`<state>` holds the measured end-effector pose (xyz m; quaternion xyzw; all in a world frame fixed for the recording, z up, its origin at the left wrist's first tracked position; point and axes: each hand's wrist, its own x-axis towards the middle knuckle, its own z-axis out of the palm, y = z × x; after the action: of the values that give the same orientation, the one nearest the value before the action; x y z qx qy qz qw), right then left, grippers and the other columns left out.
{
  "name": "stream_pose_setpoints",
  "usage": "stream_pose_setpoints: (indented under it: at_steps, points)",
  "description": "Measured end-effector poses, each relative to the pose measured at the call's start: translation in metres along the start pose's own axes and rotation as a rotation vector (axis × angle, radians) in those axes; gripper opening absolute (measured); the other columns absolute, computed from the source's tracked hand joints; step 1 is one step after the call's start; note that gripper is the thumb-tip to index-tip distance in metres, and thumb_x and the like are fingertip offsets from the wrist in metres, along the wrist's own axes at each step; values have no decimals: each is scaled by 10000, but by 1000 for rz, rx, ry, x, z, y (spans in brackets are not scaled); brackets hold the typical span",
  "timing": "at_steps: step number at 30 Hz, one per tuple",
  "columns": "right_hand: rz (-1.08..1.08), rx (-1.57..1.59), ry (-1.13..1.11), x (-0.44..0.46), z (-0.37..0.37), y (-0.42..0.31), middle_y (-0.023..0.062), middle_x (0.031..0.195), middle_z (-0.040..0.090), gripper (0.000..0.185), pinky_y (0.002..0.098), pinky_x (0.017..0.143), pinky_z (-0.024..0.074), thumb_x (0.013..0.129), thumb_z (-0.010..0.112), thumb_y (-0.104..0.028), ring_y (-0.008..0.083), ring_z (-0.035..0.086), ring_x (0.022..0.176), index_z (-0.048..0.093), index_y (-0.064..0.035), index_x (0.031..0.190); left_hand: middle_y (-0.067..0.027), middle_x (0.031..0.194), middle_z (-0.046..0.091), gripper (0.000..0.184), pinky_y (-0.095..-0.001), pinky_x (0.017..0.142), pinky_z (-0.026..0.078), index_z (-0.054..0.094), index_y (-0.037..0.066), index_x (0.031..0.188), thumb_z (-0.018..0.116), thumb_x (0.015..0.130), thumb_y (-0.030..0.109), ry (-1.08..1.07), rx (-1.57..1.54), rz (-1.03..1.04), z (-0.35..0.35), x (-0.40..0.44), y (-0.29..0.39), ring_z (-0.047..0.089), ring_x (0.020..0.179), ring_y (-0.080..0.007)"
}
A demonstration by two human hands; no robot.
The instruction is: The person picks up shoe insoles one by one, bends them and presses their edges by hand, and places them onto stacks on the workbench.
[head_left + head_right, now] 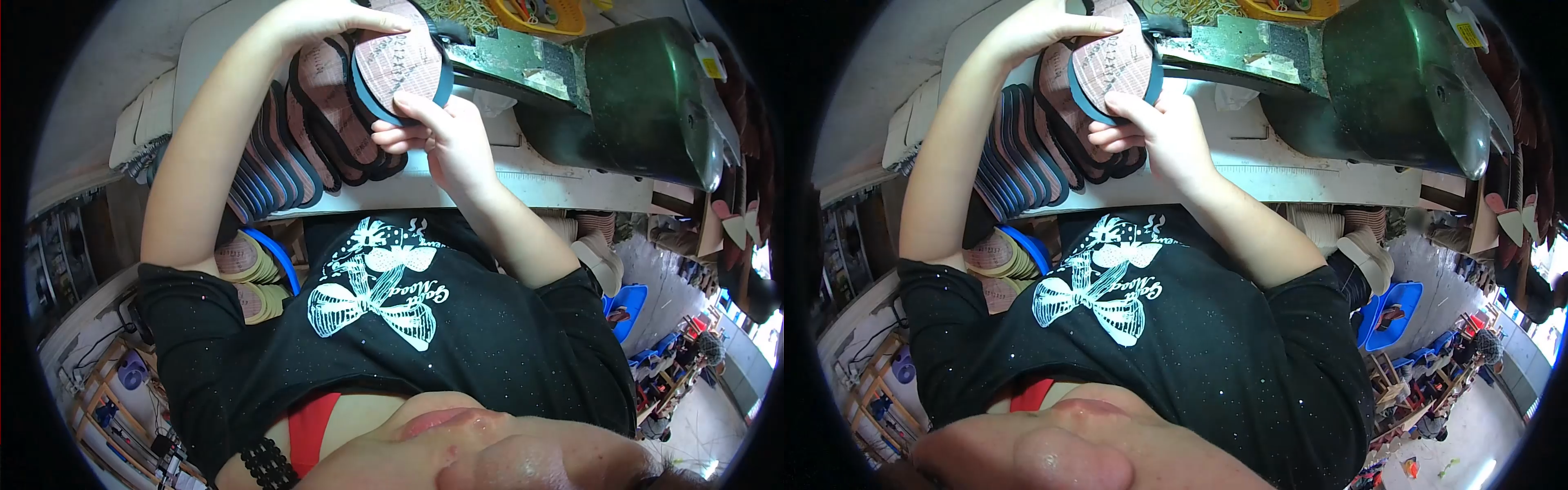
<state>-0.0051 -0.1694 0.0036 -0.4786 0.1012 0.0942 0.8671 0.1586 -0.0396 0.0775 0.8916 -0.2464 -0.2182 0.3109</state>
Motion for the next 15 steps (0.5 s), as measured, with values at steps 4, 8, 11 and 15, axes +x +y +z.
stream_pose_setpoints:
  at_steps: [4,8,11,15]
  points:
    - [-73,13,25,14,1,-2,204,880,684,301,286,639,565,923,560,-214,224,701,731,608,63,1030,-138,1334,474,768,-393,1017,394,402,94,1380,753,760,380,-613,-194,77,-16,35,0,451,1228,-262]
    - [-134,44,95,22,7,-7,207,884,682,335,278,627,570,952,539,-250,225,703,735,595,64,1050,-81,1121,586,493,-316,898,437,545,76,1159,745,784,325,-533,85,244,-23,64,-12,533,1041,-182]
    - [-148,48,127,24,6,-8,206,891,681,365,274,624,574,962,531,-281,227,703,742,588,66,1060,-79,1053,597,460,-298,851,441,564,62,1108,740,790,343,-460,197,145,-30,57,-7,531,991,-158]
    - [-174,66,116,27,3,-8,207,904,677,392,280,635,584,966,529,-302,237,704,768,576,68,1086,-66,924,594,412,-288,735,442,581,44,984,709,813,396,-414,80,14,-31,38,-11,517,837,-122]
